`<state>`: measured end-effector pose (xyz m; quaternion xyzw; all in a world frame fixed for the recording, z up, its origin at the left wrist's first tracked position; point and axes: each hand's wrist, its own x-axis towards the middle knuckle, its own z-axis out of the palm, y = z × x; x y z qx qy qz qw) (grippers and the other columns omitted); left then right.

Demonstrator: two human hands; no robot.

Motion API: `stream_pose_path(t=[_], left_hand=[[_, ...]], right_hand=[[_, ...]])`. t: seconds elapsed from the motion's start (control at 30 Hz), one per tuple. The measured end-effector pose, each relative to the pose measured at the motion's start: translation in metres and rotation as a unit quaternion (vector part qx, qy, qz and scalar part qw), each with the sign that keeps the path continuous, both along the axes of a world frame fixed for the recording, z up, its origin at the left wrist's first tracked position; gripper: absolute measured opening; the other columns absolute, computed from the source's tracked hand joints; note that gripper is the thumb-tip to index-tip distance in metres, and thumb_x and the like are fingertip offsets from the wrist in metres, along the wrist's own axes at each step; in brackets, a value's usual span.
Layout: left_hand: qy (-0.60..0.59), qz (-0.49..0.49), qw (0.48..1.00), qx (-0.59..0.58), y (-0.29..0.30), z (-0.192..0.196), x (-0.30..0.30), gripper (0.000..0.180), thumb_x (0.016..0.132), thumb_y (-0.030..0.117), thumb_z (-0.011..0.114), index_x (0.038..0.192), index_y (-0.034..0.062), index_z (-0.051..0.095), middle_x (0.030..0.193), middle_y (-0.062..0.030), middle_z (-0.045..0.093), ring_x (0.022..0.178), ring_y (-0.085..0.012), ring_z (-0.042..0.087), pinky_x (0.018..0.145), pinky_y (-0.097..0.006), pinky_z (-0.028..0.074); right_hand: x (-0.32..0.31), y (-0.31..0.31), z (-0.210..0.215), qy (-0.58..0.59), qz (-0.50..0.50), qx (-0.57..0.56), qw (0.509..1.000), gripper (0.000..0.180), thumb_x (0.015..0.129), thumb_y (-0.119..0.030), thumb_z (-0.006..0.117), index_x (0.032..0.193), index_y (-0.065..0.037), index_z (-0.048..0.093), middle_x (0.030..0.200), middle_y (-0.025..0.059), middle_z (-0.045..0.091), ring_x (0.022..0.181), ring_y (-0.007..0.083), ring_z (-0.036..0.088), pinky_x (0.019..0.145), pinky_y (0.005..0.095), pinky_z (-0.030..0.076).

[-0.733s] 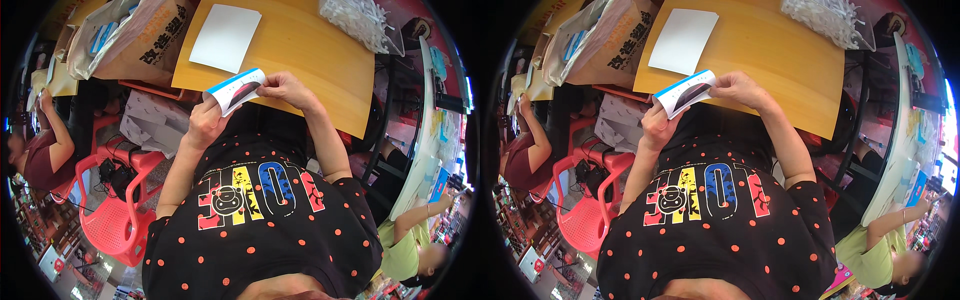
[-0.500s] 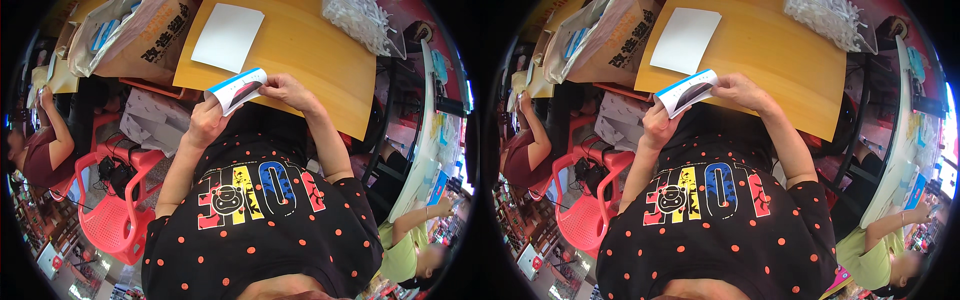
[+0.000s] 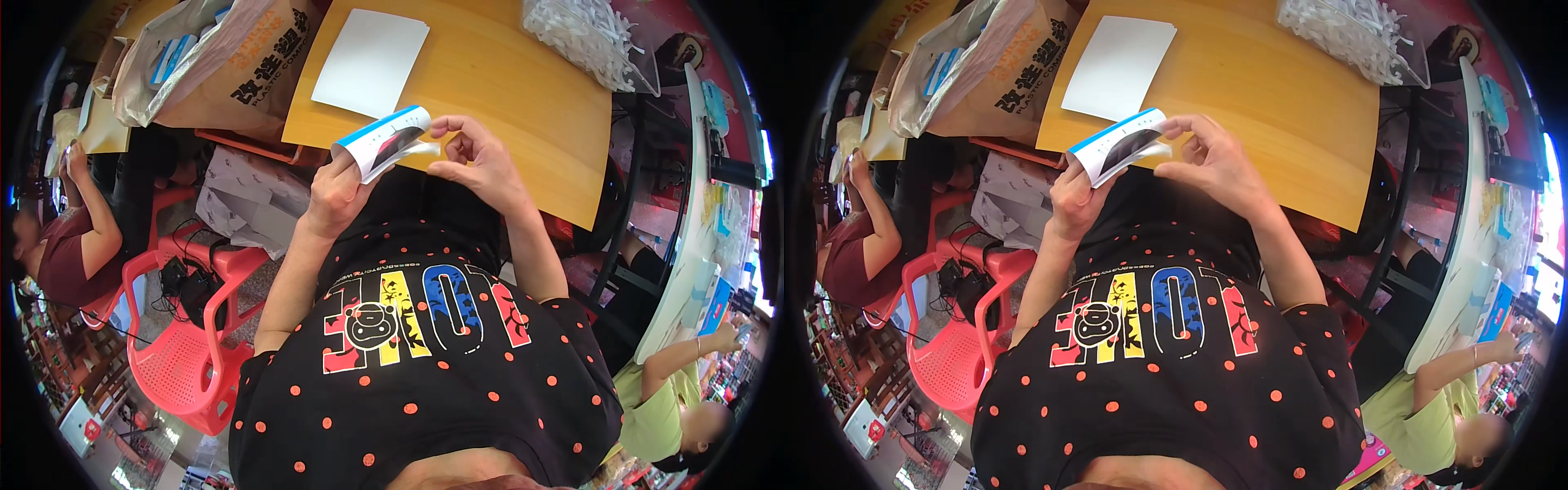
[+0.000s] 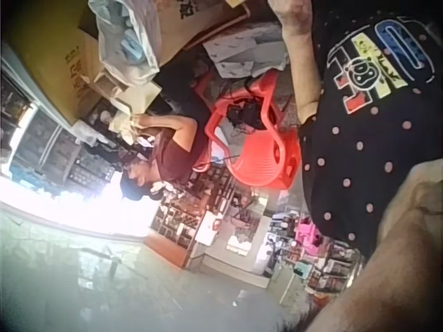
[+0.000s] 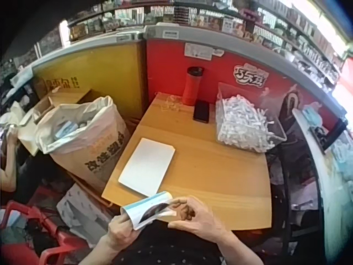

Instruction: Manually assemble and fold paper packaging boxes for umbrellas.

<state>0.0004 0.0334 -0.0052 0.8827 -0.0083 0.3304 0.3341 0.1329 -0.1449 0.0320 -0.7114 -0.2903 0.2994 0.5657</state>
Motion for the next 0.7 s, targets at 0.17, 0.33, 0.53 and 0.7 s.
stream_pose_path(t=[0.17, 0.33, 0.53, 0.7], left_hand=[[-0.002, -0.004, 1.000, 0.010, 0.001, -0.003, 0.000, 0.030, 0.069, -0.002, 0.076, 0.098, -0.0006, 0.068, 0.095, -0.0129, 0.067, 0.079, -0.0286, 0.064, 0.065, -0.033, 0.052], [0.011, -0.006, 1.000, 0.001, 0.004, -0.012, -0.002, 0.029, 0.068, 0.001, 0.079, 0.095, 0.0022, 0.069, 0.092, -0.0120, 0.068, 0.078, -0.0283, 0.063, 0.066, -0.032, 0.050], [-0.024, 0.009, 1.000, -0.007, 0.007, -0.017, 0.001, 0.026, 0.073, -0.004, 0.074, 0.098, -0.0018, 0.068, 0.093, -0.0157, 0.068, 0.079, -0.0283, 0.065, 0.065, -0.034, 0.052], [-0.006, 0.033, 0.868, -0.495, -0.016, 0.003, 0.001, 0.018, 0.085, -0.002, 0.064, 0.102, -0.0075, 0.065, 0.093, -0.0146, 0.069, 0.082, -0.0208, 0.068, 0.071, -0.031, 0.056]], right_hand=[[-0.011, 0.009, -0.008, -0.299, 0.006, 0.024, 0.954, 0.023, 0.075, -0.001, 0.073, 0.097, -0.002, 0.064, 0.086, 0.0045, 0.060, 0.069, 0.0123, 0.058, 0.061, 0.0248, 0.047], [-0.025, 0.016, 0.017, -0.456, 0.120, 0.179, 0.863, 0.021, 0.071, 0.001, 0.067, 0.092, -0.001, 0.064, 0.081, 0.0092, 0.060, 0.069, 0.0235, 0.061, 0.060, 0.0319, 0.050], [-0.007, -0.005, 0.080, -0.432, 0.173, 0.282, 0.839, 0.019, 0.070, -0.002, 0.068, 0.089, -0.002, 0.067, 0.081, 0.0082, 0.063, 0.066, 0.0215, 0.061, 0.057, 0.0303, 0.049], [0.117, -0.039, 0.117, -0.539, -0.255, 0.206, 0.776, 0.005, 0.079, -0.002, 0.070, 0.083, -0.003, 0.067, 0.079, 0.0039, 0.066, 0.059, 0.0062, 0.046, 0.054, 0.0180, 0.039]])
